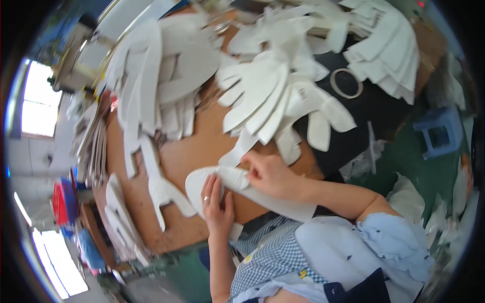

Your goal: Organizing and preparing white shoe upper components on a workbench.

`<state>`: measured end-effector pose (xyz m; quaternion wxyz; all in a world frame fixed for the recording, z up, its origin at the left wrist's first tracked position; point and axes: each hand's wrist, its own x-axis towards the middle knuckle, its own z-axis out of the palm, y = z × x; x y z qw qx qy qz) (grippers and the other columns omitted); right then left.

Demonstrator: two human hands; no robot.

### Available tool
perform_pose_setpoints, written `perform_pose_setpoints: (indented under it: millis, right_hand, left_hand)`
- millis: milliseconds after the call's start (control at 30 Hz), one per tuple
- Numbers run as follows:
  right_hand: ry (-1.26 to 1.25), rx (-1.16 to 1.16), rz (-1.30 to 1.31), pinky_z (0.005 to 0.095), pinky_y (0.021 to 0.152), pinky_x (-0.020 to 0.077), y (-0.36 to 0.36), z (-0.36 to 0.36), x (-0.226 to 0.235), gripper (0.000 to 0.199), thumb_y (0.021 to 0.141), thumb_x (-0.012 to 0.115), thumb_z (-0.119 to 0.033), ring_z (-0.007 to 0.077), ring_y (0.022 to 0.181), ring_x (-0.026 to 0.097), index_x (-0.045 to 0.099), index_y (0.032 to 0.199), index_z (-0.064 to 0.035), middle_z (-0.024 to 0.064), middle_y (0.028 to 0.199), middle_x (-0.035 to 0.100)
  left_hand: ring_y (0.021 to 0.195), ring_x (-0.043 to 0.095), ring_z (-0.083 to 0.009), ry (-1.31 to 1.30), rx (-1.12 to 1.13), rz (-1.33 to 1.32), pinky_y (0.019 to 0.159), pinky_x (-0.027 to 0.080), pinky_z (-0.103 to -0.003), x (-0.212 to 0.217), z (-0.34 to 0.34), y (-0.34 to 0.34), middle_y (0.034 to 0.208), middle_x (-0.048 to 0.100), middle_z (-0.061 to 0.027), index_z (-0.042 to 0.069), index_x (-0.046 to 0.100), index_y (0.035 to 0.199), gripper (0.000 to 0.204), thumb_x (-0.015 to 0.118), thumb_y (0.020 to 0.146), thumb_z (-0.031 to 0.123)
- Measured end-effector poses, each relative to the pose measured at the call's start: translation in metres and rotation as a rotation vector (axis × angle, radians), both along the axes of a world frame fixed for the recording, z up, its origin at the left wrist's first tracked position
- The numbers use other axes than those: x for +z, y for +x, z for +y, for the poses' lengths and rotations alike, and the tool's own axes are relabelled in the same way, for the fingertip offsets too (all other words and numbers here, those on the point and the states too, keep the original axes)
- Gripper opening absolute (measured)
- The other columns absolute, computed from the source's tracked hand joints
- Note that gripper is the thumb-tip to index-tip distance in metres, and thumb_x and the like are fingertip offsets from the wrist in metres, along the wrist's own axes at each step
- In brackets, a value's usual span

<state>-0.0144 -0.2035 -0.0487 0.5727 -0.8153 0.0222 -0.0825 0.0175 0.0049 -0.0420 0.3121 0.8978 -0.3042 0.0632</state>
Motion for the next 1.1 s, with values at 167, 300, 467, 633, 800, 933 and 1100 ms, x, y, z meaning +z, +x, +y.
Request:
perform_pose_setpoints:
  millis: [167, 300, 467, 633, 800, 933, 1100]
  right_hand:
    - [0.086, 0.071, 0.123, 0.0292, 0.051, 0.0491, 0.004, -0.001, 0.009, 0.026, 0.089, 0.065, -0.003, 0.0143, 0.054, 0.062, 0.055, 0.112, 0.0005, 0.0068, 0.068, 0.061]
    - [0.084, 0.098, 0.116, 0.0285, 0.050, 0.0475, 0.006, 0.002, 0.010, 0.024, 0.089, 0.064, -0.001, 0.0130, 0.052, 0.060, 0.054, 0.111, -0.0001, 0.0055, 0.067, 0.059]
    - [0.060, 0.105, 0.146, 0.0285, 0.049, 0.0467, 0.009, 0.003, 0.009, 0.023, 0.089, 0.064, -0.001, 0.0130, 0.053, 0.060, 0.054, 0.109, -0.0002, 0.0052, 0.067, 0.059]
    - [-0.025, 0.141, 0.162, 0.0344, 0.055, 0.0492, 0.010, 0.001, 0.012, 0.025, 0.084, 0.064, 0.000, 0.0215, 0.057, 0.063, 0.054, 0.107, -0.0006, 0.0085, 0.069, 0.061]
    - [-0.333, 0.095, 0.206, 0.0450, 0.060, 0.0519, 0.008, 0.004, 0.006, 0.030, 0.085, 0.065, -0.011, 0.0342, 0.068, 0.067, 0.052, 0.111, -0.0042, 0.0141, 0.076, 0.066]
    - [-0.383, 0.048, 0.041, 0.0460, 0.060, 0.0535, -0.023, -0.017, 0.006, 0.032, 0.086, 0.066, -0.018, 0.0355, 0.072, 0.068, 0.051, 0.112, -0.0071, 0.0148, 0.084, 0.067]
    - [-0.158, -0.270, -0.170, 0.0329, 0.052, 0.0492, -0.100, -0.096, 0.021, 0.015, 0.082, 0.067, -0.002, 0.0209, 0.057, 0.063, 0.062, 0.096, -0.0061, 0.0075, 0.074, 0.064]
  left_hand:
    - [0.132, 0.048, -0.0346, 0.022, 0.034, 0.024, 0.107, 0.042, -0.042, 0.001, 0.001, 0.001, 0.139, 0.055, -0.0143, -0.001, 0.058, 0.129, 0.050, 0.068, 0.080, -0.003]
    - [0.132, 0.048, -0.0338, 0.020, 0.036, 0.027, 0.107, 0.043, -0.042, 0.001, 0.005, 0.000, 0.139, 0.055, -0.0126, 0.000, 0.058, 0.129, 0.050, 0.069, 0.080, -0.002]
    - [0.134, 0.047, -0.0328, 0.011, 0.029, 0.064, 0.110, 0.040, -0.042, 0.002, 0.007, 0.002, 0.139, 0.055, -0.0127, 0.001, 0.058, 0.131, 0.050, 0.068, 0.082, -0.001]
    - [0.134, 0.047, -0.0331, 0.026, 0.029, 0.064, 0.110, 0.040, -0.042, 0.004, 0.006, 0.000, 0.139, 0.055, -0.0132, 0.001, 0.057, 0.131, 0.051, 0.068, 0.082, -0.001]
    - [0.133, 0.046, -0.0380, 0.076, -0.045, -0.016, 0.109, 0.040, -0.045, 0.001, -0.006, -0.001, 0.140, 0.052, -0.0158, -0.001, 0.055, 0.131, 0.054, 0.068, 0.080, -0.001]
    - [0.144, 0.031, -0.0386, 0.254, -0.248, 0.094, 0.119, 0.020, -0.054, 0.008, -0.022, -0.011, 0.152, 0.040, -0.0195, -0.001, 0.042, 0.145, 0.069, 0.067, 0.081, 0.006]
    - [0.149, 0.018, -0.0386, 0.533, -0.268, 0.022, 0.120, 0.010, -0.054, 0.007, -0.027, -0.017, 0.159, 0.025, -0.0224, -0.001, 0.030, 0.151, 0.063, 0.047, 0.096, 0.026]
